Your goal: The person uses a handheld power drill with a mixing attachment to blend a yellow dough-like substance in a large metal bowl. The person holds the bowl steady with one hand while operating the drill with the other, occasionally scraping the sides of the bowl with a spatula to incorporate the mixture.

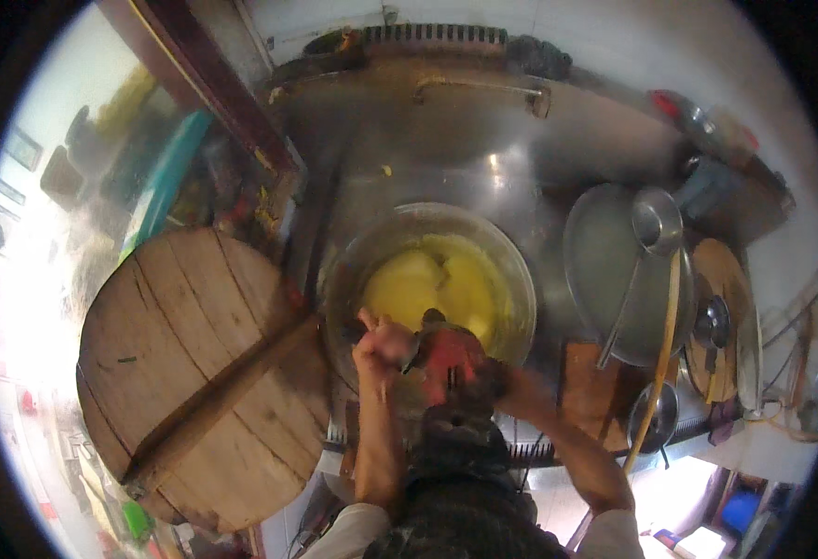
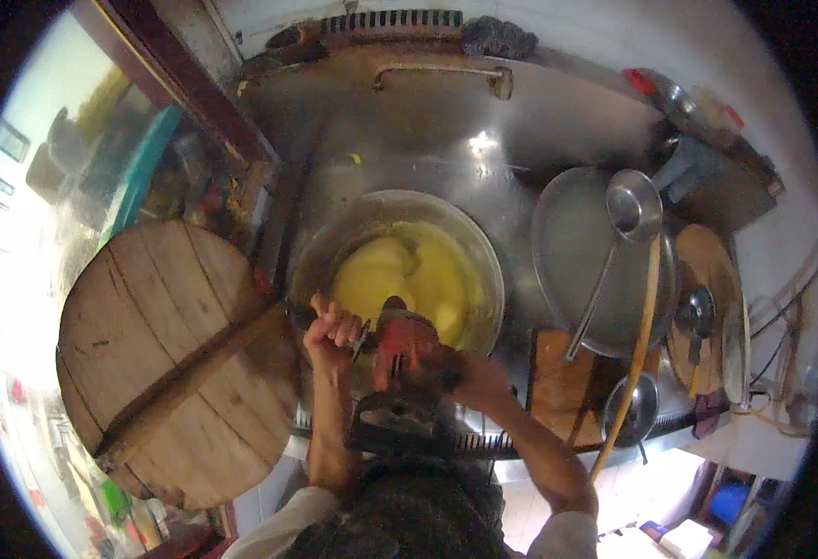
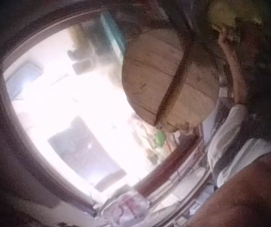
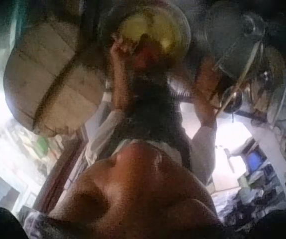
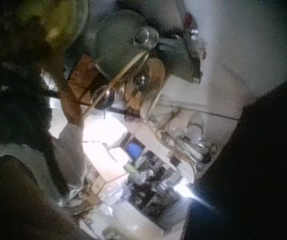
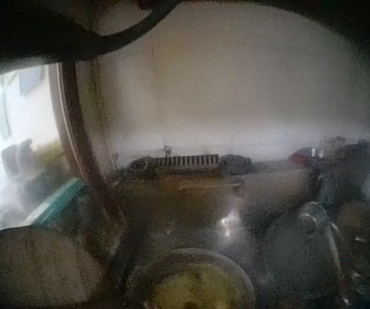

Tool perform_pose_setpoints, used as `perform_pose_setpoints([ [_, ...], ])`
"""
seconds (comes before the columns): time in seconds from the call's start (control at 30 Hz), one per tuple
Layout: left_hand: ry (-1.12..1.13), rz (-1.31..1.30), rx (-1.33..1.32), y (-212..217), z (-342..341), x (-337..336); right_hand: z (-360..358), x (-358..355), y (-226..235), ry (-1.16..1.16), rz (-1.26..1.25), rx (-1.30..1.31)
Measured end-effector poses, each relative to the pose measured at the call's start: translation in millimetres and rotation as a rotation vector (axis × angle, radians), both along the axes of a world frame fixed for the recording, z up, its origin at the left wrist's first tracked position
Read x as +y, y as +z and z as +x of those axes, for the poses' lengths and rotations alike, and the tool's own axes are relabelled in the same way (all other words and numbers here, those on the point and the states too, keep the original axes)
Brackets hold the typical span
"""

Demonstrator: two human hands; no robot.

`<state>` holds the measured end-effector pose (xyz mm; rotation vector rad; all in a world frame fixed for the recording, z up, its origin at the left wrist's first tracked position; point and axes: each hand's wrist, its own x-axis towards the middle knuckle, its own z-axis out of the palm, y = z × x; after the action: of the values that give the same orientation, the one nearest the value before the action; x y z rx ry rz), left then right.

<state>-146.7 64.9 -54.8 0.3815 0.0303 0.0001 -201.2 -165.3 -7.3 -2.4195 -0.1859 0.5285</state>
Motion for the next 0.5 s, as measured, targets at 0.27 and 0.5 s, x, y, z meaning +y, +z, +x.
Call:
perform_pose_setpoints([
  [0.27, 0.205, -0.143, 0.292, 93.3, -36.3, 24.9, -5.4, 5.9, 103.9, 0.300, -0.304, 0.339],
  [0.5, 0.180, 0.281, 0.254, 74.7, -16.4, 22.9, -1.9, 12.4, 12.6, 0.138, 0.194, 0.263],
])
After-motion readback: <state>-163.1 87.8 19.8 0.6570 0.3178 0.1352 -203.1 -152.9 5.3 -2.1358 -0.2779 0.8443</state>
